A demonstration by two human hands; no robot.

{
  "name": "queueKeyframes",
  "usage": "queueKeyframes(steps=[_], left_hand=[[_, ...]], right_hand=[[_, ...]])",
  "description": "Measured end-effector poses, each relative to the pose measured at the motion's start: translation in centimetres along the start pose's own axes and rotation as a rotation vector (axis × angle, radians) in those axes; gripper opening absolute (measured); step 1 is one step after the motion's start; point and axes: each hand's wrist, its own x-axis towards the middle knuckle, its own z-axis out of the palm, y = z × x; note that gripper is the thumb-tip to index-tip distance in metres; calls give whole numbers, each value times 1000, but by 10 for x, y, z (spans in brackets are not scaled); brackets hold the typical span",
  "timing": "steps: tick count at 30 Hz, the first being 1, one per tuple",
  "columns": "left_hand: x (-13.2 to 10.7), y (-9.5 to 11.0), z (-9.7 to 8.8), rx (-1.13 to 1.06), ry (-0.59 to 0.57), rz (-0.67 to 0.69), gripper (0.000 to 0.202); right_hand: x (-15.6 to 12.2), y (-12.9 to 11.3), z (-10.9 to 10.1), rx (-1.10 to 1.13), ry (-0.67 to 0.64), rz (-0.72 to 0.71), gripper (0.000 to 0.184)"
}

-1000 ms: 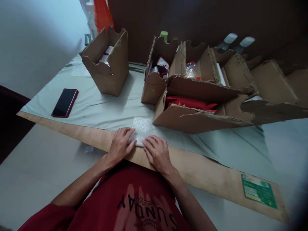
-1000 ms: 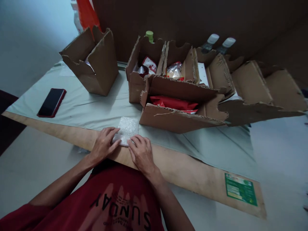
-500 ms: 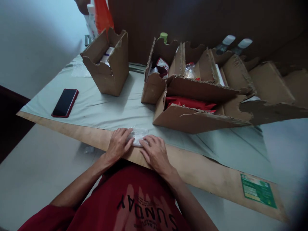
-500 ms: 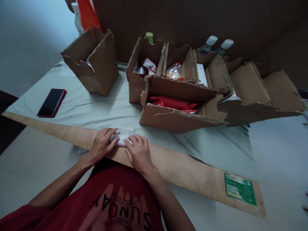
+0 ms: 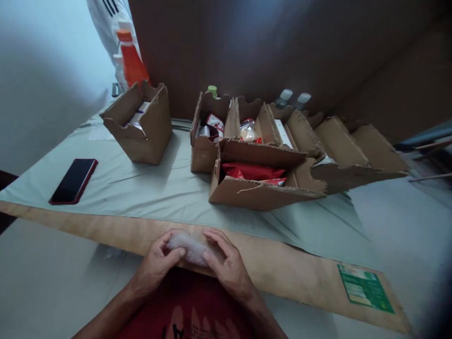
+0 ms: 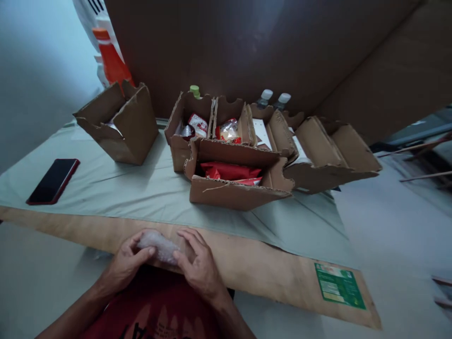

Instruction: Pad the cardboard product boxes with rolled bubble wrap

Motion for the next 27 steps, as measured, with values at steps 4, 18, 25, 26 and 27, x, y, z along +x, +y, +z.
queueKeyframes(steps=[4,18,25,26,27], left_hand=[[1,8,15,129,-131,146,16],[91,117,63,772,28,1168,31],[93,98,71,705,-1,1169,27],[94,98,71,699,-7,1170,27],[95,99,71,694,-15,1172,28]], right_hand=[[-4,-4,-20,175,-126,160,39],[69,-119,-216,-621,365,-198,24],[174,-134,-165,-1029,-404,-44,27],[183,-134,-154,-1108,-483,1,26],[189,-132,-143,-1177,-547,41,25]])
